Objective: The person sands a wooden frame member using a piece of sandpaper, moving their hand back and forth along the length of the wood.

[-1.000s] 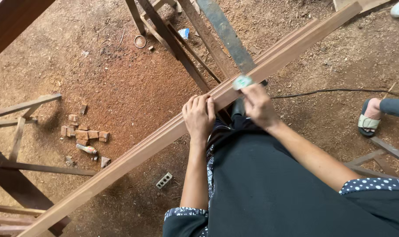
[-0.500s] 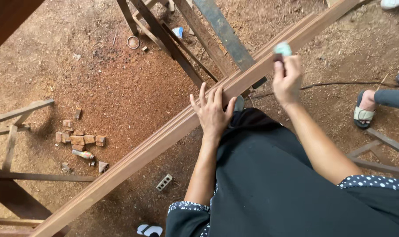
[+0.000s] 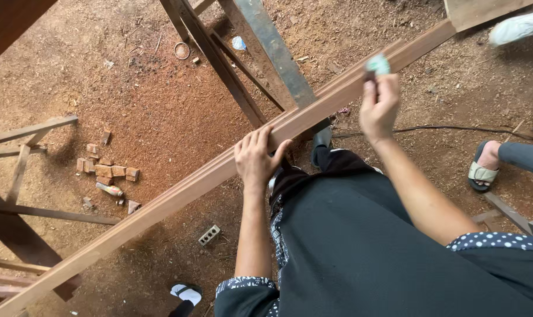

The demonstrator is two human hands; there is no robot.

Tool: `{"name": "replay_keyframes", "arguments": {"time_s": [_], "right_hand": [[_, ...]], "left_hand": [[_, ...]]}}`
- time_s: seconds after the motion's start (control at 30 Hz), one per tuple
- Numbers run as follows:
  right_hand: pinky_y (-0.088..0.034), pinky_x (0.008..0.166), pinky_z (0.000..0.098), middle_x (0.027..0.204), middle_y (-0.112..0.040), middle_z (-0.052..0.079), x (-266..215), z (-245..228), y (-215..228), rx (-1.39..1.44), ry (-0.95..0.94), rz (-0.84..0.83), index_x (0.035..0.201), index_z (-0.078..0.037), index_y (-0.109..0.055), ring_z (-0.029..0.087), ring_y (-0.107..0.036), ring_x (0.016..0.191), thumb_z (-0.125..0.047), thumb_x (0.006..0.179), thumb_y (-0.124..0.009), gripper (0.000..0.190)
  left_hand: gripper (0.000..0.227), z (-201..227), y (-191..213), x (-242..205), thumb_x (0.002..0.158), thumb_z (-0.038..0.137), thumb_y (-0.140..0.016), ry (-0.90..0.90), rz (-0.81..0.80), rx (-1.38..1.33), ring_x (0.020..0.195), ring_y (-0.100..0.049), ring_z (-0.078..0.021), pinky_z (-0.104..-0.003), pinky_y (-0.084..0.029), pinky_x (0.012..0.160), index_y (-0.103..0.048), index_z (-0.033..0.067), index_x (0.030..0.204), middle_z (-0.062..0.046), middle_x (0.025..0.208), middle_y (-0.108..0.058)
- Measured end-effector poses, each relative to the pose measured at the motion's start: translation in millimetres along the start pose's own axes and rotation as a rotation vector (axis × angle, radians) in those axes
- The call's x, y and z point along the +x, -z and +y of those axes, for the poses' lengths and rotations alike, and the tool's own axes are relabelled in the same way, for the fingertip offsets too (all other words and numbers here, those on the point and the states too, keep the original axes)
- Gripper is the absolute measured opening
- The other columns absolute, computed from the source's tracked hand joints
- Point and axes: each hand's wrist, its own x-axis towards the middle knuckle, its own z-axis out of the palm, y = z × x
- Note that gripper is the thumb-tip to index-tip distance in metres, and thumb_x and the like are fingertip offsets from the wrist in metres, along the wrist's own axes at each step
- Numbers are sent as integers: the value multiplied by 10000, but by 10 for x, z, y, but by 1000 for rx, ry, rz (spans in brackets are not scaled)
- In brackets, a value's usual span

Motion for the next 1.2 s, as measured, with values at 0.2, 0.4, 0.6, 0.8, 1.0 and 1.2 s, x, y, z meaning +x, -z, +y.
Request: {"name": "replay_keyframes", "arguments": {"time_s": [0.2,0.4,0.6,0.8,1.0,1.2], "right_hand": [[-552,861,379,1076,-604,143,-248,-175,-16,88,354,-196,1147,19,-638,259,-583,1006,-20,1047,-575,125],[-556,789,387,1082,-579,72,668,624,449,-55,-89,0,1053,-4,-595,208,-596,954,-40,1120,-558,84],[-488,1109,463,1274,-624,170,493,383,286,-142,325,-152,1155,18,-653,319,-529,1272,7,1100,-603,75],[-475,974,437,1116,-730,125,681,-35,457,-244,273,-186,1190,-30,-689,298,-662,1041,-38,1107,-582,136],[-527,935,439,1015,-731,167,-46,-720,-32,-13,480,-381,1187,-20,-702,296,-697,959,43,946,-524,305],[-597,662,379,951,-756,176,333,-200,73,-171,342,-375,1151,-11,-748,278,-717,763,-31,1067,-546,220]], "left_hand": [[669,30,130,45,802,719,-709,42,-3,39,1054,-686,-199,-402,-502,950,-716,176,1193,-46,1150,-743],[643,67,158,23,835,708,-697,46,45,10,1053,-689,-202,-400,-498,956,-723,176,1194,-28,1128,-743],[650,79,134,53,835,702,-698,42,25,-15,1042,-689,-203,-405,-490,942,-716,173,1213,-35,1139,-743],[611,123,224,48,857,655,-678,92,-33,-94,1123,-657,-225,-413,-448,1002,-717,158,1211,-46,1167,-744],[335,-25,57,34,1019,400,-581,172,87,-144,1311,-583,-262,-520,-304,1172,-741,135,1150,-56,1205,-751],[345,-76,-58,58,1029,381,-530,252,89,-77,1157,-649,-261,-470,-428,1052,-764,130,1068,-62,1098,-766]]}}
